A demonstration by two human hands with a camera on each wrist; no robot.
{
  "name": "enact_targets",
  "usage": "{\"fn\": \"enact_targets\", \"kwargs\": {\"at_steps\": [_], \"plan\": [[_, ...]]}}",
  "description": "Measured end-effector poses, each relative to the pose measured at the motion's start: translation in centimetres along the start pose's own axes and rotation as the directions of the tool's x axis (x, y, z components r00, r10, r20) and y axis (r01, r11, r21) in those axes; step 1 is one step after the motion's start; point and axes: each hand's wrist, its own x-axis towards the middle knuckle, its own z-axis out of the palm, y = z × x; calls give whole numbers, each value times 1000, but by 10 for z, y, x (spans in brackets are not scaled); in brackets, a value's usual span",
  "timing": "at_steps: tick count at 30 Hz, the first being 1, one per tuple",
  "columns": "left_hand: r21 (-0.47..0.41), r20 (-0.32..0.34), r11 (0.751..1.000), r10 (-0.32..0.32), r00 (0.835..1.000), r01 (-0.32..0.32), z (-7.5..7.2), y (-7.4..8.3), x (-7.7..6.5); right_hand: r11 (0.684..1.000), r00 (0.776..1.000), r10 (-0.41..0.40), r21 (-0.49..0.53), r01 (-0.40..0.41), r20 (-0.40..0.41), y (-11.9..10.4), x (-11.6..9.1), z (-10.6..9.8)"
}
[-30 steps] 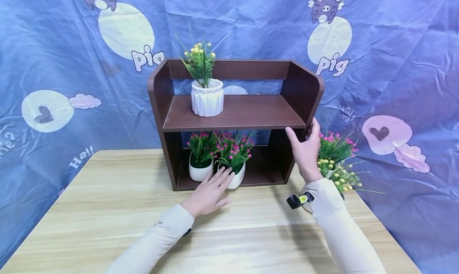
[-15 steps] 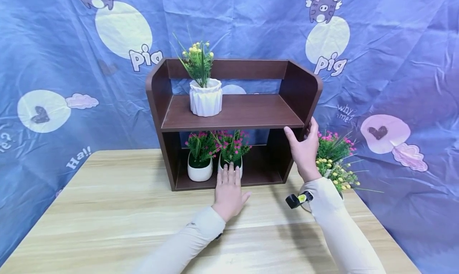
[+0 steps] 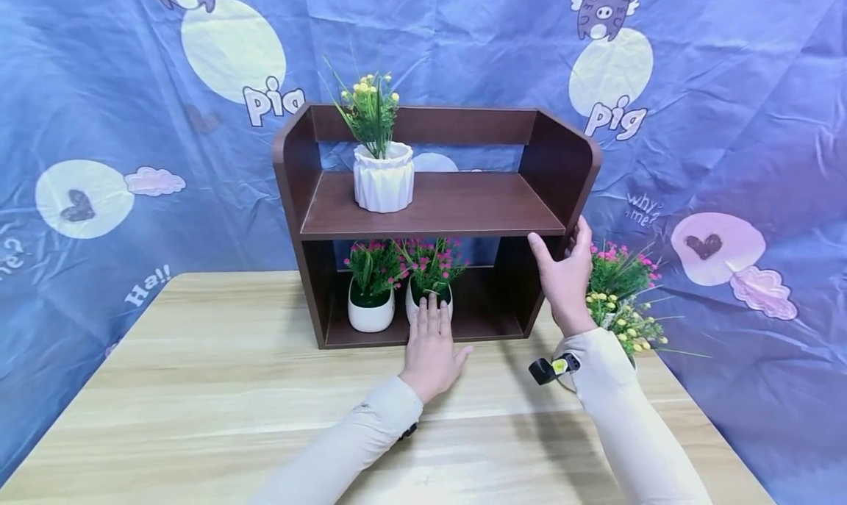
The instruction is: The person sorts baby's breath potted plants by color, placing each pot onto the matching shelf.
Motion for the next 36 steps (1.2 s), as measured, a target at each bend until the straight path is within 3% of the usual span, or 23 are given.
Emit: {"fn": "enact_targets", "kwargs": {"at_steps": [8,18,25,32,36], "plan": [[-8,8,999,51,999,-51,-4,-15,-7,1000,1000,-13,-16,13,4,-6,-2,0],[1,-18,993,120,993,-120,-5,-9,-3,1000,1000,-20,-18,20,-2,-4,-1,0],[-5,-11,992,129,992,-129,-4,-10,-1,1000,1000,-25,-16,25,-2,-5,-2,0],[-114,60,988,113,992,-105,-11,-13,-1,1000,1000,-12,-15,12,-6,-1,0,-1],[-210,63,969,144,988,-128,-20,-19,-4,1000,1000,-13,-17,13,-1,16,7,-2]]}}
